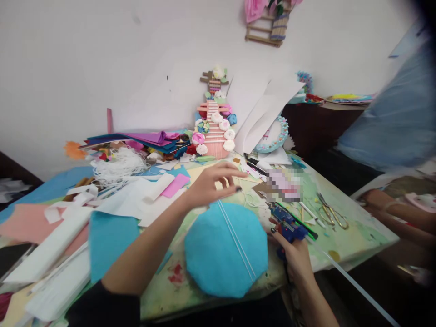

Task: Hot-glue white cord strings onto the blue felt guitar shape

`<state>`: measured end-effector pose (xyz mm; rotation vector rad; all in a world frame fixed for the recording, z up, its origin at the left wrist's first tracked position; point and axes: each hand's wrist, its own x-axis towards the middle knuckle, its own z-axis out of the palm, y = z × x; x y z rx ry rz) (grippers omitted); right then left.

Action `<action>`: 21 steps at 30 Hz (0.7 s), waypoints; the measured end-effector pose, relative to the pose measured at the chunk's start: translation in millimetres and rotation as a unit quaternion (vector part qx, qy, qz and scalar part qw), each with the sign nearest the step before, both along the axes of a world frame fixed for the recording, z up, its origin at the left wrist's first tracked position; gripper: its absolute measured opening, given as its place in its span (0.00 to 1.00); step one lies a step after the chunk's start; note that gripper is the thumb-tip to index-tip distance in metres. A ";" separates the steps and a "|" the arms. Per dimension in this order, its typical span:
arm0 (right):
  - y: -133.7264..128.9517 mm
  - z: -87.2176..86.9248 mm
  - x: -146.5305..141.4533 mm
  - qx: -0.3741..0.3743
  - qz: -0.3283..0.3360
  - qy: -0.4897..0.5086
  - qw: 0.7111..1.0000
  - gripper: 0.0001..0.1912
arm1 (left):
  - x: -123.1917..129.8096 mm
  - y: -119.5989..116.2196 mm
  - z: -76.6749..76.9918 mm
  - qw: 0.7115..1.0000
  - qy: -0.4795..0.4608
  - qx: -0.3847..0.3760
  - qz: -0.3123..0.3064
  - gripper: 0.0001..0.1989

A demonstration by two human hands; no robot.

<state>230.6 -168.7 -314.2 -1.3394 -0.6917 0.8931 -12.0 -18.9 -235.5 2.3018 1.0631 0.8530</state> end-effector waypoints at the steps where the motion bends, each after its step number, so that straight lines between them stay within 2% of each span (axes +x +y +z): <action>1: 0.6 0.6 0.1 0.005 -0.003 0.019 1.000 0.19 | 5.4 22.6 0.6 0.999 0.023 0.015 0.019 0.14; 3: 1.5 1.3 -0.6 0.013 -0.011 0.040 0.999 0.20 | 20.2 65.2 0.6 0.995 0.075 0.036 0.057 0.15; 5: 2.0 0.7 -1.2 0.017 -0.018 0.048 0.999 0.20 | 39.4 100.2 -1.9 0.993 0.094 0.039 0.059 0.16; 9: 1.9 -2.2 1.1 0.018 -0.018 0.051 0.998 0.19 | 80.5 145.5 -16.0 0.987 0.151 0.012 0.052 0.11; 11: 1.5 -3.2 3.7 0.012 -0.012 0.053 0.998 0.19 | 96.0 161.0 -24.6 0.981 0.183 -0.004 0.062 0.09; 15: 0.4 -4.5 7.7 0.013 -0.001 0.046 0.999 0.17 | 111.1 182.6 -38.1 0.965 0.245 -0.042 0.081 0.15; 21: 1.4 -9.8 8.5 0.036 0.006 0.064 0.997 0.16 | 118.4 192.1 -51.7 0.958 0.264 -0.080 0.073 0.16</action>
